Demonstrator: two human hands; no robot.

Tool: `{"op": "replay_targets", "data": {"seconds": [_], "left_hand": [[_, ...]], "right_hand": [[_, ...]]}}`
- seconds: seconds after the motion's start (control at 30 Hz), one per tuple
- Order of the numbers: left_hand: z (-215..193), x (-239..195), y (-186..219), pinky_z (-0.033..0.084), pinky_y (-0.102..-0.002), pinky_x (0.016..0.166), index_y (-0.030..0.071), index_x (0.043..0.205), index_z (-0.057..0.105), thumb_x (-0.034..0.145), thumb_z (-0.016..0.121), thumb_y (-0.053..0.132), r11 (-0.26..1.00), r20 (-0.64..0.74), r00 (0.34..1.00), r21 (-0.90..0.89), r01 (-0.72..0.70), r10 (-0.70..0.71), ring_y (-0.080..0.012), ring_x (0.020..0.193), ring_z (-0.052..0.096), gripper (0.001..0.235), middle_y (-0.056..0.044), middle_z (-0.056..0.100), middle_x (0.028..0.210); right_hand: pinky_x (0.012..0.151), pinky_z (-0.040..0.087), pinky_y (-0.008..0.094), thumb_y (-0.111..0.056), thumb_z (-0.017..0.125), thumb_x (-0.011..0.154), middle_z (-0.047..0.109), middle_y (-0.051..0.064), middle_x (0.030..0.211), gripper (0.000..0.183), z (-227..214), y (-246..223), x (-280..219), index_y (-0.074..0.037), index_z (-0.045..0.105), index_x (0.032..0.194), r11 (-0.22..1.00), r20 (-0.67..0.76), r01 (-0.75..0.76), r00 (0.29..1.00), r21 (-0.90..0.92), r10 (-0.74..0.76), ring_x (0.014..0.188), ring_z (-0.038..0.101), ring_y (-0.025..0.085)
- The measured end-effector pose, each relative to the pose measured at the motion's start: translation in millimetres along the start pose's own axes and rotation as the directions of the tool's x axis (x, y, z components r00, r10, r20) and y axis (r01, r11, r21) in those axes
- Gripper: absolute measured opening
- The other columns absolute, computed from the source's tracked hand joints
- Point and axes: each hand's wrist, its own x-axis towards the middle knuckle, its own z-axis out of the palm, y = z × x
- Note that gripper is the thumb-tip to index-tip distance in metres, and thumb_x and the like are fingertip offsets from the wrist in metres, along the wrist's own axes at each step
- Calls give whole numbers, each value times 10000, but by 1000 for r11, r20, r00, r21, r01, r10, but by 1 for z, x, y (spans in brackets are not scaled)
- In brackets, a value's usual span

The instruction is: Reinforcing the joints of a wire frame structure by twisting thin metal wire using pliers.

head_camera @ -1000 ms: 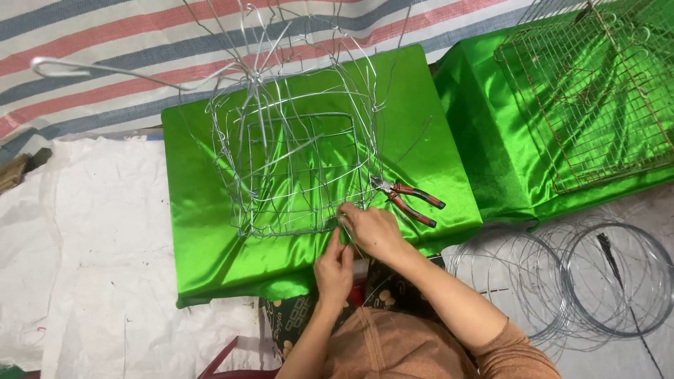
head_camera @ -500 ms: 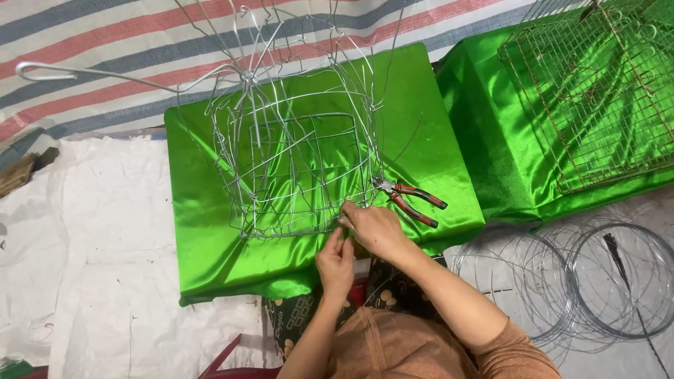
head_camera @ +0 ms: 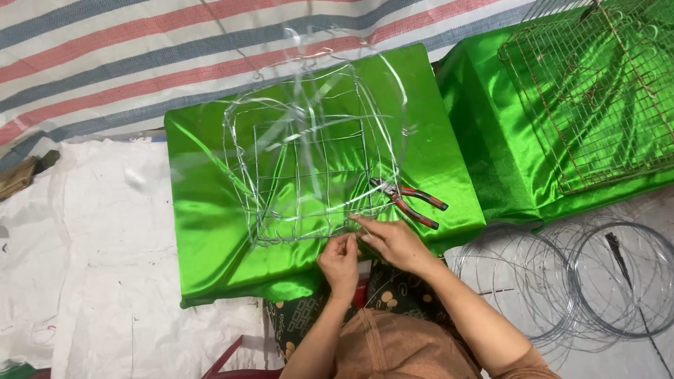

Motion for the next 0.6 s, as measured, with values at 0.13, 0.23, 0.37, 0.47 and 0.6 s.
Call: {"op": "replay_targets", "data": {"seconds": [0.13,0.23,0.37,0.47,0.6], "left_hand": [[0,0,-2,488,-257,455,-1,887,776,858,747,-6,999,25,999,18,-33,33,-119,443,628,41,-101,719,549],[-5,5,-2,483,-266,468,-6,907,772,865,735,-21,999,29,999,30,-45,44,-117,452,611,58,-97,705,538],[-9,4,1,493,-293,489,-10,917,769,879,699,-28,995,82,994,48,-83,78,-130,477,620,81,-105,701,538],[-19,-1,-10,502,-299,485,-1,906,761,872,706,-14,993,119,991,89,-79,68,-142,458,617,65,-94,698,530],[-26,-2,-38,517,-287,482,57,889,773,846,734,7,973,182,975,168,-160,129,-153,466,664,77,-66,705,526]], "right_hand": [[713,633,414,-85,718,910,801,129,986,220,60,67,-7,-97,788,1118,942,-547,319,772,-106,-323,861,767,324],[717,637,376,-109,718,913,822,58,941,185,79,86,-4,-146,817,1066,958,-599,281,757,-62,-261,829,781,263],[709,611,410,-130,688,959,813,111,890,160,68,59,10,-105,820,1046,980,-436,33,898,196,57,831,775,303],[656,586,433,-199,712,947,796,126,784,153,63,46,17,-104,831,960,978,-384,-77,912,193,147,732,762,334],[598,561,418,-221,769,889,747,130,660,139,66,45,24,-95,822,917,983,-395,-83,908,161,141,637,728,313]]}}
